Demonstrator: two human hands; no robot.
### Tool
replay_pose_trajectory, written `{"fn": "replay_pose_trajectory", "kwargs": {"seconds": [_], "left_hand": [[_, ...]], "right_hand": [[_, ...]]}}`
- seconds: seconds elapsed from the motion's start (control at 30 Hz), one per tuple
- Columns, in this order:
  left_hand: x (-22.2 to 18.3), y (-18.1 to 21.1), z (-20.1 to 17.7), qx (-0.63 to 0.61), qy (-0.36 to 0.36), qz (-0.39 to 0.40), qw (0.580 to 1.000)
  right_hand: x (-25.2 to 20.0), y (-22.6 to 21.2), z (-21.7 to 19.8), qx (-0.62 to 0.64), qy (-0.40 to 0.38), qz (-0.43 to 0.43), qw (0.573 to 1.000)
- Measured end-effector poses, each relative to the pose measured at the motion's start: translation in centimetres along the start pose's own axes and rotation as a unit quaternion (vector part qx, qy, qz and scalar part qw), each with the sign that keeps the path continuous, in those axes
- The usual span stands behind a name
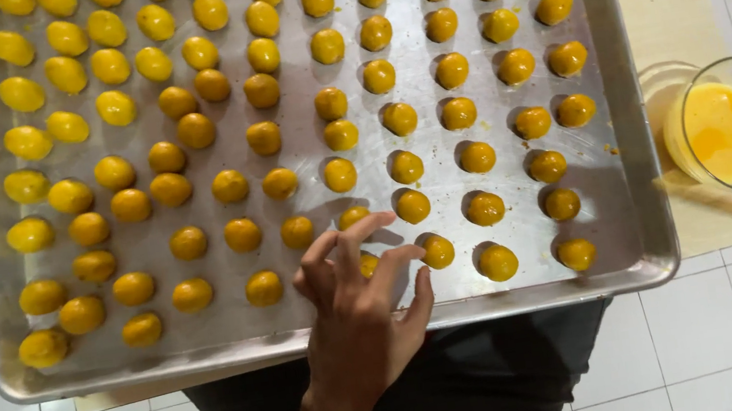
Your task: Applying egg wash glaze to small round pastries on a baking tray using a brush.
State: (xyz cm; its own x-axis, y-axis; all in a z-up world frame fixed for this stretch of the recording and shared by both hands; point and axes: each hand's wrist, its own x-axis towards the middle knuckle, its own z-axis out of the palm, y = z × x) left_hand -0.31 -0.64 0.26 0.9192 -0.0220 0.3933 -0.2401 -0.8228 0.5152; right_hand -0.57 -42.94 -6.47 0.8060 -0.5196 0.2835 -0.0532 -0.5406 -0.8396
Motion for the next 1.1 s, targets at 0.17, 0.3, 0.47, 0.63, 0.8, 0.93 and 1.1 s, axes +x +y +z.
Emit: {"fn": "replay_pose_trajectory", "kwargs": {"seconds": [0.17, 0.3, 0.47, 0.63, 0.8, 0.93, 1.1], "left_hand": [[-0.4, -0.3, 0.1, -0.019, 0.001, 0.049, 0.999], [-0.7, -0.7, 0.1, -0.007, -0.001, 0.080, 0.997], [-0.9, -1.0, 0.1, -0.022, -0.029, 0.097, 0.995], [-0.8, -1.3, 0.2, -0.027, -0.050, 0.101, 0.993], [-0.8, -1.3, 0.2, -0.009, -0.042, 0.098, 0.994], [-1.0, -1.4, 0.5, -0.017, -0.035, 0.086, 0.995], [-0.9, -1.4, 0.5, -0.007, -0.038, 0.081, 0.996]], "right_hand": [[-5.4, -16.4, 7.7, 0.111, -0.187, -0.091, 0.972], [-5.8, -19.6, 11.1, 0.106, -0.253, -0.048, 0.960], [-5.7, -20.3, 13.1, 0.074, -0.301, -0.050, 0.950], [-5.5, -21.1, 14.0, 0.077, -0.313, -0.023, 0.946], [-5.4, -20.8, 14.5, 0.058, -0.315, -0.034, 0.947], [-5.4, -20.6, 14.5, 0.055, -0.307, -0.021, 0.950], [-5.1, -19.5, 13.9, 0.012, -0.273, -0.028, 0.962]]}}
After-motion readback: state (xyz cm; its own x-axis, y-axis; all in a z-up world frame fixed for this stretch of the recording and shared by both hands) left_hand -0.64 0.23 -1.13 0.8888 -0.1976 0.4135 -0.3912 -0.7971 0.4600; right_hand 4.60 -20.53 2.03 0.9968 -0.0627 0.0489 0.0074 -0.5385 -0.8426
